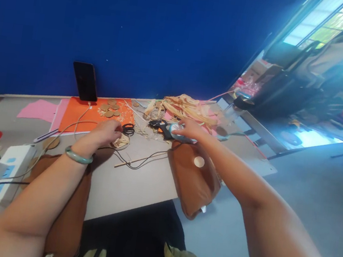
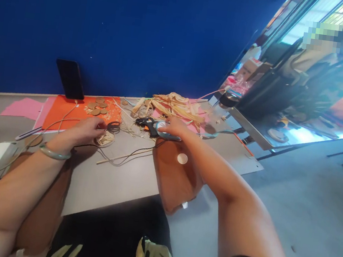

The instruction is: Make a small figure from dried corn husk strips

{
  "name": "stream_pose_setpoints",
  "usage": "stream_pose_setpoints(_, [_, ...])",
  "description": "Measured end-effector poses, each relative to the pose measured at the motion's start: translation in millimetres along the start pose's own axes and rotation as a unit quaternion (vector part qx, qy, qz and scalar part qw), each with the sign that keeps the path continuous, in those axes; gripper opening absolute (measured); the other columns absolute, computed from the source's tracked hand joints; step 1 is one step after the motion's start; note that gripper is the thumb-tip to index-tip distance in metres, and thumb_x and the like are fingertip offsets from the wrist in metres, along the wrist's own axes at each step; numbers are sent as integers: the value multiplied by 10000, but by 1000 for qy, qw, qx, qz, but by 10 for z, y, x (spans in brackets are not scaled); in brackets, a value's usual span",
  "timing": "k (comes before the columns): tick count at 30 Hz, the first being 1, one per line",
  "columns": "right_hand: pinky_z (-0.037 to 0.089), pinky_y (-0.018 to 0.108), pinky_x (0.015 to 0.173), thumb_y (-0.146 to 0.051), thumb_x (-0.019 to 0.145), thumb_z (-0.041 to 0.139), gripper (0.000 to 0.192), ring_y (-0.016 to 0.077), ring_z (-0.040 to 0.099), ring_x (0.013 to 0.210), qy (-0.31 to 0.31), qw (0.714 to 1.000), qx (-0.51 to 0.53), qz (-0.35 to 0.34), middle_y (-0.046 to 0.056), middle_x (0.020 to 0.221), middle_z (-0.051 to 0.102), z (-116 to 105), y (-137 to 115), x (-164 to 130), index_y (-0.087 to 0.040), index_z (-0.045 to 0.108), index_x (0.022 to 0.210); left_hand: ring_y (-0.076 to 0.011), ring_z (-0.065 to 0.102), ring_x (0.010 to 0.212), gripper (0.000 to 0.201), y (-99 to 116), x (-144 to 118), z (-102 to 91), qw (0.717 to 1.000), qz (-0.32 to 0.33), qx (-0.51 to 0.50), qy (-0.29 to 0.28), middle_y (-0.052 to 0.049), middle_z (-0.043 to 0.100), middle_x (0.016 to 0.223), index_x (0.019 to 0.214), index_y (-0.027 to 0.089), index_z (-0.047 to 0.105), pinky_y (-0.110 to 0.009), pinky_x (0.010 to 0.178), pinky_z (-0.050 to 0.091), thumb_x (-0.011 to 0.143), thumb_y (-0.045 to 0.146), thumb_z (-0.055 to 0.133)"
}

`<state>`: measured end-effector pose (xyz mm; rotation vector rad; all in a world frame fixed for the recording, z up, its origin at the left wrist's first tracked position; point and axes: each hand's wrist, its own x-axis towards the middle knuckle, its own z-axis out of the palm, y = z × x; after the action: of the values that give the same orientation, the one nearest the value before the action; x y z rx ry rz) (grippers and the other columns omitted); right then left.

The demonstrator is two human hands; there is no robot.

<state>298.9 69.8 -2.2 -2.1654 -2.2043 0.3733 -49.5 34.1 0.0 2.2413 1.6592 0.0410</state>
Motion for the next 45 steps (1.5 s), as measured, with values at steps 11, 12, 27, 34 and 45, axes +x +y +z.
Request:
stream_pose_setpoints(11, [417, 295, 694, -614, 778, 526, 530, 247, 609, 867, 66, 993, -51, -88, 121, 1018, 683, -222, -338, -211, -176, 651, 1050, -216, 643, 800, 242, 142, -35, -10, 996, 5, 62, -59, -72, 715, 849, 860, 188, 703, -266, 658, 438, 693, 211, 529])
stream_pose_setpoints(12, [403, 276, 672, -588, 802, 511, 486, 222, 608, 838, 32, 992, -46, -112, 106, 995, 689, -223, -434, -252, -181, 654, 1027, -215, 643, 805, 244, 146, -36, -9, 996, 2, 64, -58, -75, 715, 860, 862, 185, 702, -263, 656, 436, 695, 204, 526])
stream_pose_setpoints(27, [378, 243, 616, -289, 696, 650, 296, 198, 634, 811, -149, 941, -133, -274, 67, 919, 722, 200, -1006, -216, -210, 700, 977, -241, 635, 790, 239, 40, -2, 14, 998, -10, 50, -23, -104, 685, 849, 874, 164, 664, -304, 662, 436, 736, 209, 474])
stream_pose_setpoints(34, [404, 273, 640, -341, 665, 688, 323, 222, 643, 812, -141, 953, -108, -247, 58, 918, 722, 16, -1159, -105, -228, 713, 967, -244, 631, 875, 265, 54, 41, 60, 995, 15, 75, -71, -77, 694, 931, 891, 198, 678, -293, 703, 441, 658, 192, 552])
stream_pose_setpoints(45, [413, 269, 681, -244, 751, 613, 183, 180, 620, 789, -54, 962, 51, -263, 52, 877, 713, 89, -1538, -158, -199, 704, 903, -180, 560, 612, 152, 26, 27, 48, 992, -32, -124, -19, -47, 628, 648, 728, 159, 661, -282, 582, 394, 667, 261, 566])
